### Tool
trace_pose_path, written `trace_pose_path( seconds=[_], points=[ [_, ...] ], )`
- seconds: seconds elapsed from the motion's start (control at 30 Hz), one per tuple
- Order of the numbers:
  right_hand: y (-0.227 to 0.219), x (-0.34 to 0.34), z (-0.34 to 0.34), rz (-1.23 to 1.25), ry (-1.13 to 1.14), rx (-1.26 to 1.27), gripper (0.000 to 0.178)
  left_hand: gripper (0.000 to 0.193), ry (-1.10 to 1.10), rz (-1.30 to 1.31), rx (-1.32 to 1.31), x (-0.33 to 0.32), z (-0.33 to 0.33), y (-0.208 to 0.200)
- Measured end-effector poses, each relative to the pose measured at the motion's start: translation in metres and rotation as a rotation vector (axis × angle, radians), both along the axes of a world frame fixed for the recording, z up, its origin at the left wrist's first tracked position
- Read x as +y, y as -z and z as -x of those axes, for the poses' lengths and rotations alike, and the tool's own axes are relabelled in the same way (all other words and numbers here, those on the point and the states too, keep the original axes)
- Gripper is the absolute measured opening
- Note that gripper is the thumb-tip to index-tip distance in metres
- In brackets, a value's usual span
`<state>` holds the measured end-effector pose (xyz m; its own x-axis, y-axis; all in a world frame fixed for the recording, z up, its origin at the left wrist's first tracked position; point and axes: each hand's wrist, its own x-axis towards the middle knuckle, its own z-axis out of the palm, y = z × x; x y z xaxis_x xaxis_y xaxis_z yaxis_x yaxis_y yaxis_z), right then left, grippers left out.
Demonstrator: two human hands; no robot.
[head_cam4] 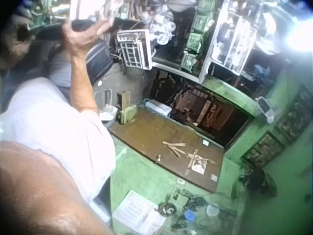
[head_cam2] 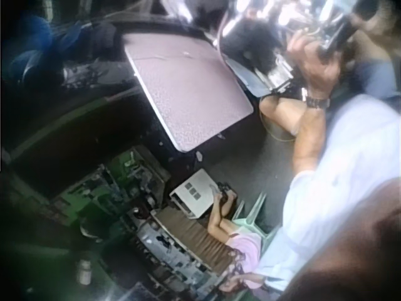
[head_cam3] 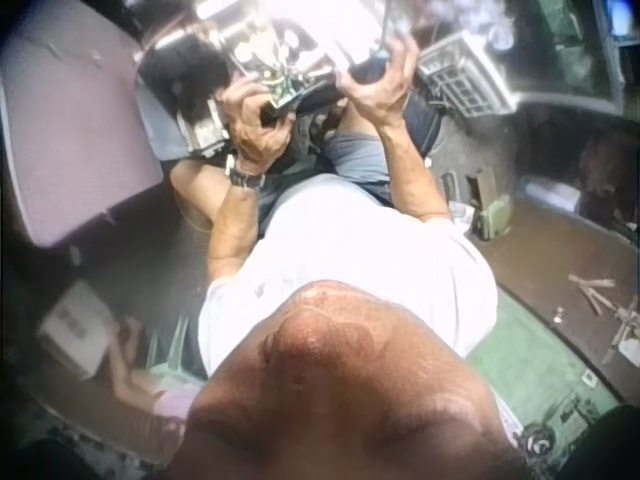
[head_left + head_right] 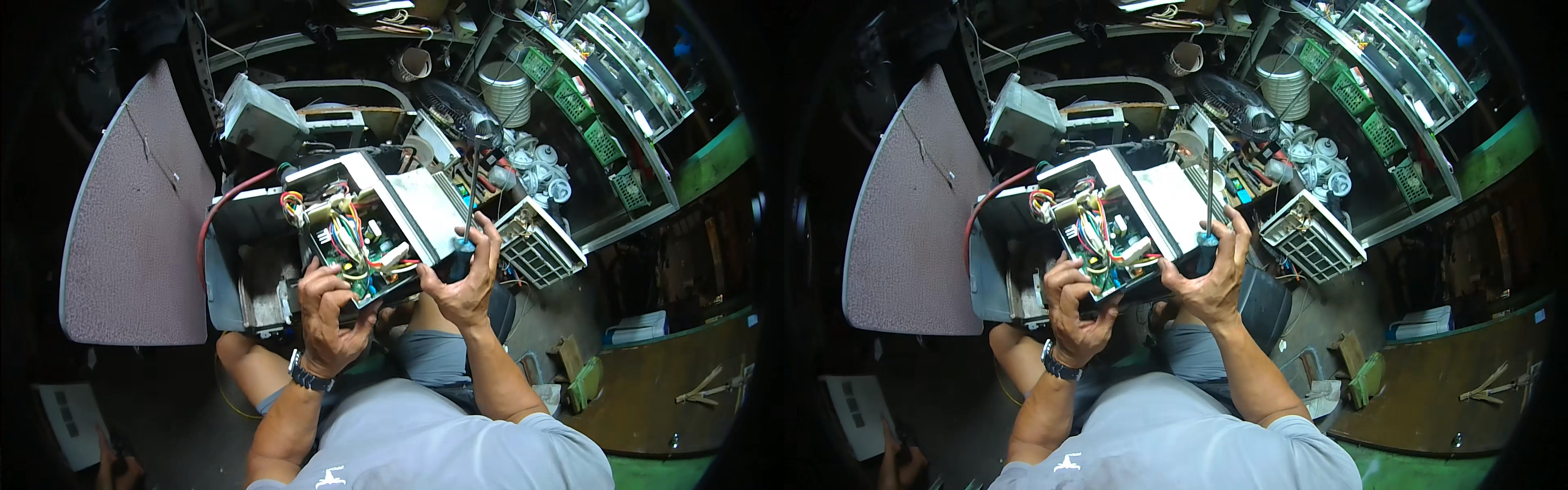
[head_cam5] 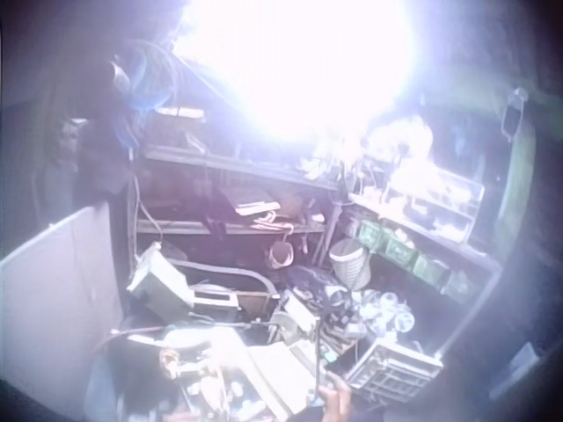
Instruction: The person manipulates internal wiring and electrical components within a metal appliance housing, using a screwdriver, wire cutters, and pliers to connect and position wires.
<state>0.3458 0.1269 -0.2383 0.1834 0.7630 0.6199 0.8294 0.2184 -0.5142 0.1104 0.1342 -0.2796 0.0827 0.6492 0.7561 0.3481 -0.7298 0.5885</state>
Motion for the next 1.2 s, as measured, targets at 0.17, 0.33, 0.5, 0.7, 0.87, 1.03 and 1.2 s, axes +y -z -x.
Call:
trace_pose_path(
  seconds=[0.17,0.33,0.5,0.7,0.87,1.03,1.2],
  points=[
    [-0.003,0.002,0.001,-0.029,-0.040,-0.024,0.071,0.045,0.047,0.006,-0.030,0.004,-0.002,0.001],
    [-0.010,0.000,0.003,-0.009,-0.074,-0.007,0.062,0.044,0.087,0.073,-0.088,0.003,-0.002,-0.004],
    [-0.017,0.007,-0.002,-0.028,-0.107,-0.020,0.059,0.043,0.090,0.072,-0.114,0.006,-0.007,-0.017],
    [-0.020,0.014,-0.005,-0.031,-0.104,-0.086,0.055,0.042,0.075,0.100,-0.174,0.005,-0.017,-0.019],
    [-0.021,0.011,-0.003,-0.030,-0.071,-0.039,0.052,0.042,0.078,0.110,-0.211,0.006,-0.021,-0.021],
    [-0.022,0.008,-0.003,0.025,-0.071,-0.121,0.052,0.041,0.130,0.146,-0.244,0.003,-0.019,-0.014],
    [-0.018,0.002,-0.002,0.051,-0.062,-0.160,0.055,0.038,0.236,0.238,0.016,0.006,0.018,-0.036]
  ],
)
